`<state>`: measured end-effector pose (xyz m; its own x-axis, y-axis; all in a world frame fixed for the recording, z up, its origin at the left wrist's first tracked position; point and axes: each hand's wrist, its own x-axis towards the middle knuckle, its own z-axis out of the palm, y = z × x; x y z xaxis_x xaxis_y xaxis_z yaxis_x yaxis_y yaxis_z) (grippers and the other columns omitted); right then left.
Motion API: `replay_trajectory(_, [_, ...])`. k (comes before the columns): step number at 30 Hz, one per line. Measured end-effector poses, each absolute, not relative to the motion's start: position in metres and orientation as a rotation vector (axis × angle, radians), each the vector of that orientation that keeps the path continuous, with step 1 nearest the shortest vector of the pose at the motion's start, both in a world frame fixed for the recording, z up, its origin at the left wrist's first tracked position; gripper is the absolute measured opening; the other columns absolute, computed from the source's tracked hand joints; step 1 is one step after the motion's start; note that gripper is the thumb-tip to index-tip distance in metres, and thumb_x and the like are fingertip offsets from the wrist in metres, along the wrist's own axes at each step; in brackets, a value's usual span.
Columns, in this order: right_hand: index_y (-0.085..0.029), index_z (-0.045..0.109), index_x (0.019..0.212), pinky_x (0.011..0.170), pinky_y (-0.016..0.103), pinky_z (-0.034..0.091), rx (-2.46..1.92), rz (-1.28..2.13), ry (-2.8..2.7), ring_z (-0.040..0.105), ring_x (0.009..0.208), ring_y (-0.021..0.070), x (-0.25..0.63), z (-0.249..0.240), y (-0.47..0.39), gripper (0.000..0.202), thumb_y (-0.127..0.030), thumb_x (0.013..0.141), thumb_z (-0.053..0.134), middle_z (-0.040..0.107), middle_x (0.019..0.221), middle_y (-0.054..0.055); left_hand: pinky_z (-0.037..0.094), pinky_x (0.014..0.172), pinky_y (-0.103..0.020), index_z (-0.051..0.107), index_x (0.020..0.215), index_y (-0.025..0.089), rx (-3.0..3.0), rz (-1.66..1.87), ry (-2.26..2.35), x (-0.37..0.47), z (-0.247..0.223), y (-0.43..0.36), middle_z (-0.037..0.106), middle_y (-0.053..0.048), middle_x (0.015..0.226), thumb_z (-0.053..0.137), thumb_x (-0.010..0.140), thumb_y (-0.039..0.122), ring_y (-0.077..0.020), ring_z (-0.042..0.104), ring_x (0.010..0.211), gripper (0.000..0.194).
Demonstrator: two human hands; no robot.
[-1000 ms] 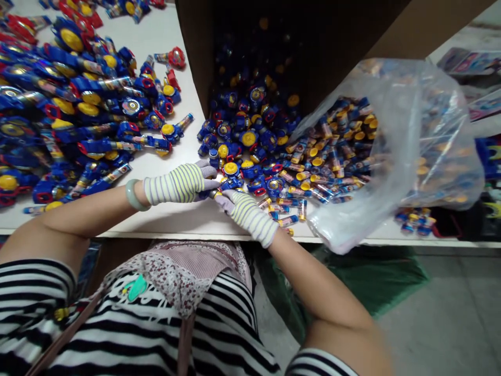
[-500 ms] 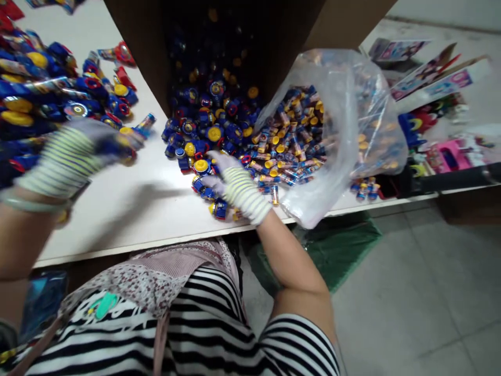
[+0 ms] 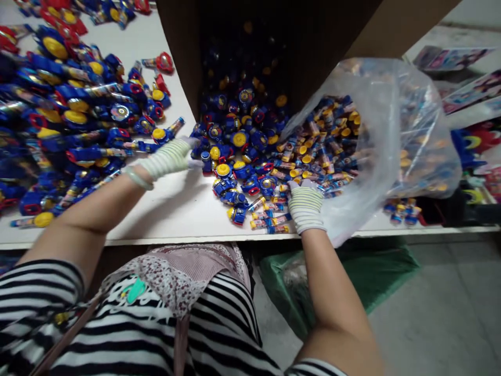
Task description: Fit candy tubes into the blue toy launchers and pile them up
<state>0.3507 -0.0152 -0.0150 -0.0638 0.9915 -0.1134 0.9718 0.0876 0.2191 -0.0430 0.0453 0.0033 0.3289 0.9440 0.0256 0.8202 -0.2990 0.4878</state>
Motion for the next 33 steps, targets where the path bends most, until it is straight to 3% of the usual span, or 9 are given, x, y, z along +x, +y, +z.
replay_trajectory(3, [-0.014, 0.068, 0.126, 0.084, 0.045, 0.044, 1.987, 0.121, 2.178, 0.056, 0.102, 0.0340, 0.358, -0.015, -0.013, 0.041, -0.029, 0.094, 0.048, 0.060, 0.112, 0.021, 0.052, 0.098, -0.047, 0.061, 0.120, 0.011, 2.077, 0.434, 1.610, -0.022, -0.023, 0.049, 0.064, -0.015, 0.114, 0.078, 0.076, 0.031, -0.0306, 0.062, 0.103, 0.051])
replay_trajectory(7, [-0.013, 0.065, 0.116, 0.096, 0.054, 0.044, 2.317, -0.059, 2.439, 0.055, 0.113, 0.0359, 0.357, -0.016, -0.021, 0.038, -0.035, 0.087, 0.057, 0.060, 0.120, 0.021, 0.053, 0.093, -0.041, 0.059, 0.115, 0.014, 1.673, 0.801, 1.506, -0.026, -0.041, 0.029, 0.064, -0.009, 0.103, 0.074, 0.075, 0.027, -0.0251, 0.061, 0.097, 0.045])
replay_trajectory(10, [-0.022, 0.057, 0.120, 0.091, 0.050, 0.052, 2.457, -0.991, 2.771, 0.062, 0.100, 0.0285, 0.317, -0.016, -0.036, 0.041, -0.046, 0.088, 0.058, 0.065, 0.111, 0.012, 0.054, 0.091, -0.037, 0.057, 0.115, 0.018, 1.363, 1.077, 1.192, -0.039, -0.031, 0.001, 0.065, -0.006, 0.106, 0.079, 0.073, 0.033, -0.0221, 0.063, 0.099, 0.050])
replay_trajectory(13, [-0.027, 0.055, 0.119, 0.080, 0.042, 0.058, 2.141, -2.118, 2.616, 0.066, 0.086, 0.0232, 0.248, -0.015, -0.052, 0.046, -0.057, 0.086, 0.062, 0.067, 0.102, 0.006, 0.056, 0.086, -0.035, 0.057, 0.110, 0.020, 1.085, 1.226, 0.957, -0.029, -0.021, -0.023, 0.064, -0.005, 0.105, 0.081, 0.075, 0.038, -0.0193, 0.065, 0.092, 0.046])
replay_trajectory(16, [-0.026, 0.053, 0.122, 0.086, 0.041, 0.058, 2.219, -2.510, 2.403, 0.066, 0.095, 0.0225, 0.192, -0.013, -0.058, 0.048, -0.059, 0.088, 0.060, 0.066, 0.112, 0.007, 0.057, 0.087, -0.034, 0.055, 0.121, 0.024, 0.964, 1.289, 0.842, -0.011, -0.016, -0.035, 0.064, -0.005, 0.113, 0.085, 0.072, 0.036, -0.0197, 0.066, 0.095, 0.059])
replay_trajectory(20, [-0.023, 0.057, 0.119, 0.096, 0.042, 0.054, 2.205, -2.229, 2.624, 0.066, 0.101, 0.0229, 0.178, -0.007, -0.051, 0.045, -0.054, 0.087, 0.062, 0.068, 0.114, 0.009, 0.053, 0.100, -0.041, 0.051, 0.141, 0.026, 1.207, 0.991, 0.806, -0.009, -0.003, -0.037, 0.062, -0.010, 0.129, 0.095, 0.058, 0.028, -0.0296, 0.064, 0.113, 0.094])
replay_trajectory(25, [-0.023, 0.061, 0.122, 0.094, 0.047, 0.056, 2.023, -1.579, 2.926, 0.069, 0.101, 0.0279, 0.198, -0.001, -0.041, 0.047, -0.056, 0.089, 0.057, 0.072, 0.114, 0.012, 0.052, 0.096, -0.042, 0.068, 0.116, 0.016, 1.265, 0.798, 0.917, -0.017, 0.010, -0.039, 0.068, -0.011, 0.113, 0.095, 0.055, 0.035, -0.0282, 0.066, 0.102, 0.069])
replay_trajectory(30, [-0.027, 0.066, 0.121, 0.084, 0.046, 0.057, 1.920, -0.883, 2.973, 0.071, 0.098, 0.0330, 0.205, 0.000, -0.040, 0.044, -0.056, 0.094, 0.047, 0.075, 0.111, 0.013, 0.053, 0.067, -0.027, 0.059, 0.107, 0.015, 0.852, 1.264, 1.001, -0.020, 0.001, -0.034, 0.065, -0.006, 0.095, 0.086, 0.069, 0.047, -0.0151, 0.064, 0.074, 0.056])
replay_trajectory(33, [-0.026, 0.067, 0.119, 0.078, 0.042, 0.056, 1.767, -0.753, 2.929, 0.071, 0.092, 0.0313, 0.197, 0.003, -0.047, 0.044, -0.054, 0.097, 0.042, 0.076, 0.107, 0.012, 0.053, 0.064, -0.025, 0.055, 0.112, 0.017, 0.766, 1.396, 0.997, -0.012, -0.001, -0.038, 0.063, -0.006, 0.099, 0.083, 0.073, 0.046, -0.0139, 0.062, 0.075, 0.056])
